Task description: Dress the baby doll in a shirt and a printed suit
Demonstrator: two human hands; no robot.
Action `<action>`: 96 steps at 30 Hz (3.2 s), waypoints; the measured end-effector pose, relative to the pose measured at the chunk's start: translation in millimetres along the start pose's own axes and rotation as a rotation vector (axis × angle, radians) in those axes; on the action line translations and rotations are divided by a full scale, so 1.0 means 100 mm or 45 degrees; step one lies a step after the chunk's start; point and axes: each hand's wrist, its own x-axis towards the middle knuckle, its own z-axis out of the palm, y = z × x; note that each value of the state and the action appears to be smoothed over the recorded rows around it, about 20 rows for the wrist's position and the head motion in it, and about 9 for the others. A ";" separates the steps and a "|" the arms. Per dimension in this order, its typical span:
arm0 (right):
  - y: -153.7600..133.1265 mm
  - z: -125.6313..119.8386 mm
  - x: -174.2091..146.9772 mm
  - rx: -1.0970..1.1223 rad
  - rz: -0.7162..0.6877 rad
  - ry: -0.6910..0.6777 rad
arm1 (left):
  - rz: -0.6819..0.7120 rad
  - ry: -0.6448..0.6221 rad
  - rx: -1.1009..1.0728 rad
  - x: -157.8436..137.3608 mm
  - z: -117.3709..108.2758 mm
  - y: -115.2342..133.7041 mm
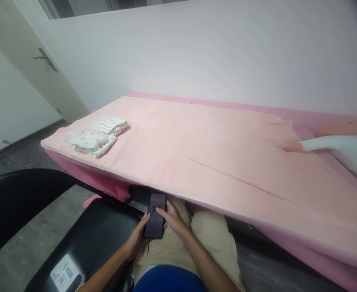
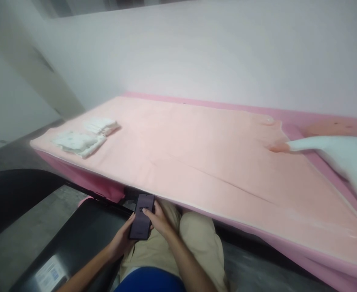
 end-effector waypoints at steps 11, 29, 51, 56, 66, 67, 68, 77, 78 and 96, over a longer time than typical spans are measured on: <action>0.05 -0.03 -0.06 0.036 -0.004 -0.141 | 0.008 0.045 0.013 -0.01 0.02 0.00; -0.15 0.02 -0.09 -0.010 -0.066 -0.015 | -0.008 0.033 -0.030 0.00 0.02 -0.02; -0.37 0.08 0.02 0.010 0.008 0.206 | 0.036 -0.090 0.015 -0.02 0.04 -0.02; -0.38 0.07 0.01 -0.016 -0.016 0.163 | 0.032 -0.050 0.003 0.02 0.02 -0.03; -0.23 0.05 -0.01 0.034 -0.081 0.151 | -0.068 -0.087 -0.023 0.01 -0.12 0.09; -0.20 0.04 -0.01 0.038 -0.074 0.163 | -0.064 -0.076 -0.016 -0.01 -0.18 0.12; -0.17 0.04 -0.01 0.041 -0.064 0.175 | -0.054 -0.056 -0.006 -0.02 -0.24 0.15; -0.06 0.05 -0.03 -0.010 -0.062 0.163 | 0.008 0.145 0.051 -0.25 -0.74 0.30; -0.06 0.05 -0.03 -0.033 -0.064 0.155 | 0.021 0.143 0.053 -0.27 -0.73 0.31; -0.24 0.00 -0.42 0.168 0.052 -0.246 | -0.010 -0.234 0.031 -0.09 0.12 0.26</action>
